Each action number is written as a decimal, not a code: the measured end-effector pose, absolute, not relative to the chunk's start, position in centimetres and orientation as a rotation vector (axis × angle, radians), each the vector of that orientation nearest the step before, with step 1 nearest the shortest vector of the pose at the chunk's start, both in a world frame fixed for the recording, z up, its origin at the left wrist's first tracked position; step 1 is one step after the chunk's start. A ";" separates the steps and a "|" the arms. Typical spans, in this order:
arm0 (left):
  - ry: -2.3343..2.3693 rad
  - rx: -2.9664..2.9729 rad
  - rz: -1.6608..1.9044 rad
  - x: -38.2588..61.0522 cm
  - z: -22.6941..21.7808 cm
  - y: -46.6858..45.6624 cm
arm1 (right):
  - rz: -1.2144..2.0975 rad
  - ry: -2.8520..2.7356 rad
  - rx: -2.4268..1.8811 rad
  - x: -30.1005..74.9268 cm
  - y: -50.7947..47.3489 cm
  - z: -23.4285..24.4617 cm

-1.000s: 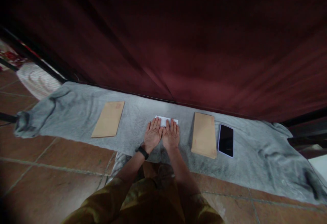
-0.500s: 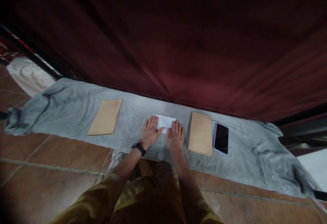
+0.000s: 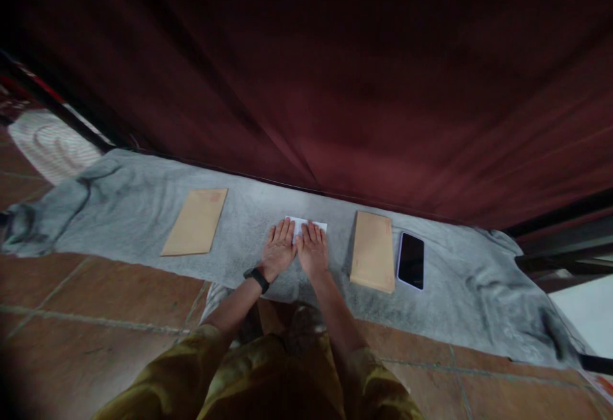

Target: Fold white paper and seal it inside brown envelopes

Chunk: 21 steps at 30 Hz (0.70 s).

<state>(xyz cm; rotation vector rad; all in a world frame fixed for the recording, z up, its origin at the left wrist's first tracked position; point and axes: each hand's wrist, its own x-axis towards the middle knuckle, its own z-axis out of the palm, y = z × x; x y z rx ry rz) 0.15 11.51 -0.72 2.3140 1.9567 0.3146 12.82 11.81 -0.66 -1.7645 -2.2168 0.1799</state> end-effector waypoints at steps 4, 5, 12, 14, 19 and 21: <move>1.980 2.319 0.339 -0.3 -0.8 11.5 | 0.132 -2.148 -1.896 13.7 12.0 -1.4; 1.983 2.321 0.345 -0.5 -0.8 11.4 | 0.111 -2.133 -1.915 14.0 12.0 -1.6; 2.019 2.335 0.355 -3.2 -0.3 11.0 | 0.034 -2.049 -2.018 14.8 12.0 -2.2; 2.026 2.330 0.351 -3.3 0.0 11.0 | 0.033 -2.045 -2.010 14.8 11.9 -2.2; 1.953 2.400 0.444 -1.8 0.6 11.7 | 0.029 -2.026 -1.994 14.6 11.8 -2.1; 1.878 2.459 0.457 -0.9 0.7 12.2 | 0.018 -2.014 -1.987 14.6 11.8 -2.1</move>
